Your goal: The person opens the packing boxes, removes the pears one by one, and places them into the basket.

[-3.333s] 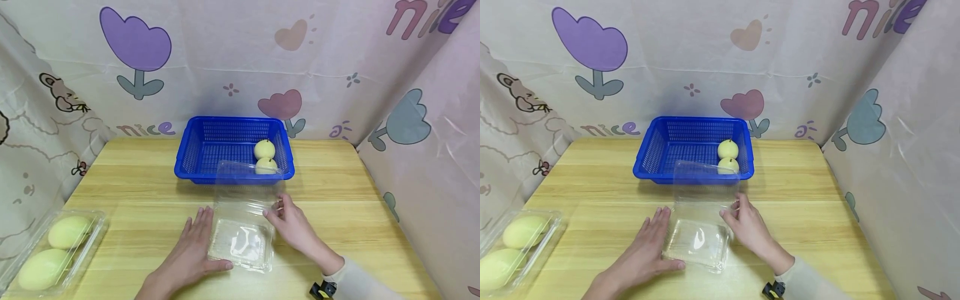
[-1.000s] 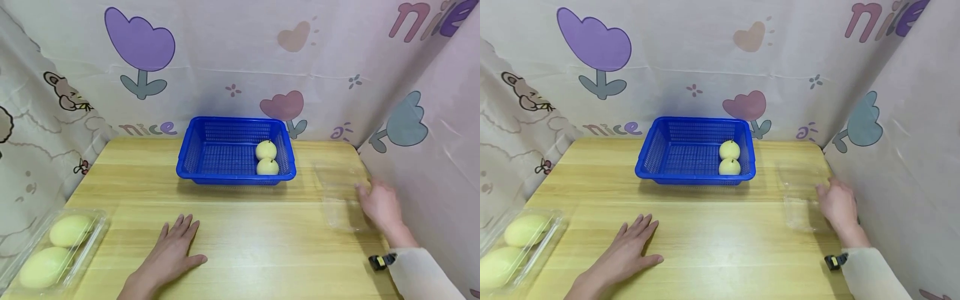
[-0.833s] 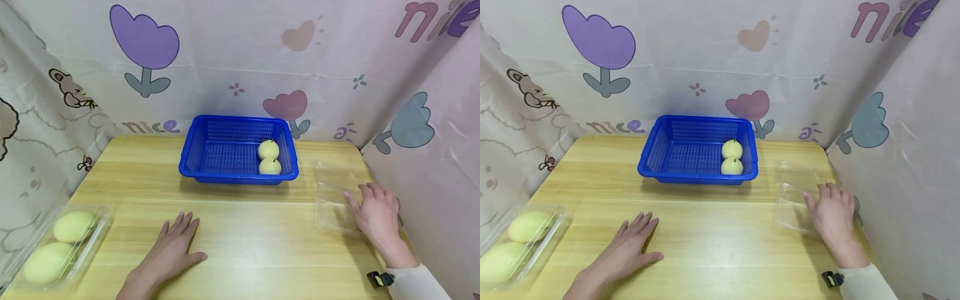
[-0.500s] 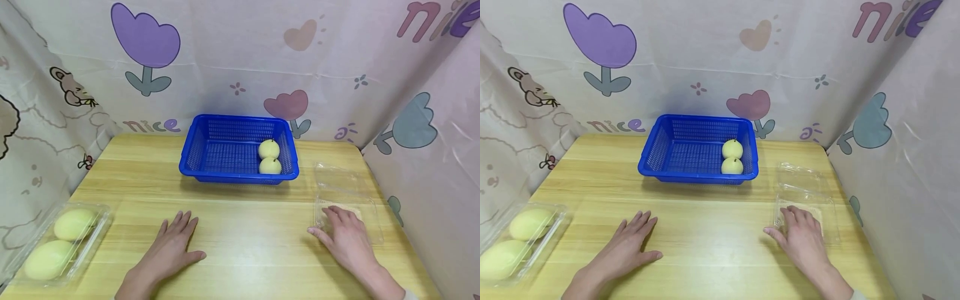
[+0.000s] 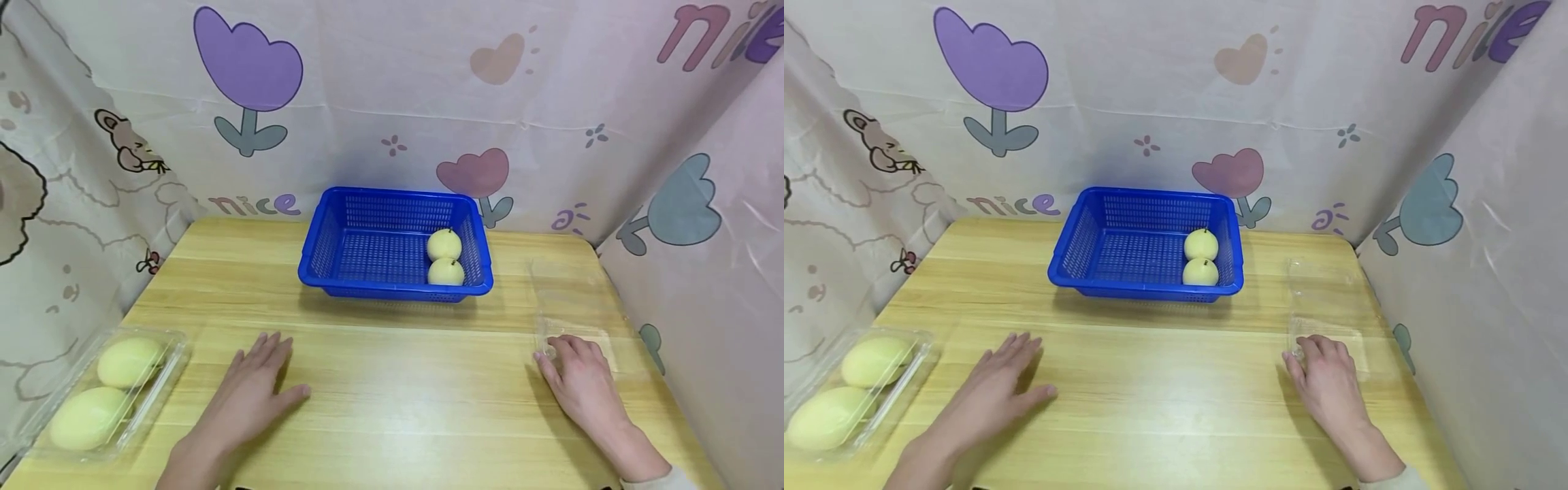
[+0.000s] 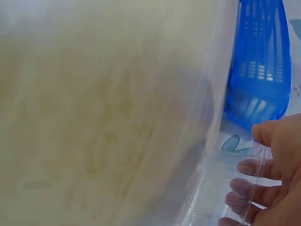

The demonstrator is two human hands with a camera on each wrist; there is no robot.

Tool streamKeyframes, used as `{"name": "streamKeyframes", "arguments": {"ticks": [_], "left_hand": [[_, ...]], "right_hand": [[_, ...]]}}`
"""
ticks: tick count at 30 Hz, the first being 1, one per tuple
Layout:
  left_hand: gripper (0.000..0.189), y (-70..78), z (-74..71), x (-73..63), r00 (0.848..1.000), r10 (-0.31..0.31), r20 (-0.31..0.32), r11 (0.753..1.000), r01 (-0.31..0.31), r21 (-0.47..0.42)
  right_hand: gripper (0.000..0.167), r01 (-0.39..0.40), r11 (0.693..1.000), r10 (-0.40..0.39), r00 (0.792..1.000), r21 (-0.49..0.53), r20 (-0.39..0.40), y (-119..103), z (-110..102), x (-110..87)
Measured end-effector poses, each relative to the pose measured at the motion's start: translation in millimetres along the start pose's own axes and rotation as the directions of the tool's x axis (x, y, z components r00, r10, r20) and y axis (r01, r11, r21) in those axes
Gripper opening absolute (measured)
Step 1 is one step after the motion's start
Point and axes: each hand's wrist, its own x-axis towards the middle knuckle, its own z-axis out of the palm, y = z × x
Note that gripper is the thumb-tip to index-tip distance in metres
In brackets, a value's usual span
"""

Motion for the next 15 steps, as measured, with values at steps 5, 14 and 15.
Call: {"name": "streamKeyframes", "arguments": {"ticks": [5,14,15], "left_hand": [[0.093,-16.3,-16.5,-3.8,0.998,-0.052,-0.028,0.999,0.051,-0.014],[0.091,-34.7,-25.6,-10.9,0.995,-0.082,-0.064,0.997,0.082,0.002],[0.091,-35.9,-25.8,-11.7,0.994,-0.084,-0.066,0.996,0.084,0.004]], "right_hand": [[0.034,0.002,1.000,-0.002,1.000,-0.003,-0.007,7.3,-2.5,2.7],[0.033,-0.027,1.000,0.027,1.000,0.010,-0.008,16.9,-2.8,8.6],[0.033,-0.034,0.999,0.034,0.999,0.009,-0.005,17.3,-2.5,9.3]]}}
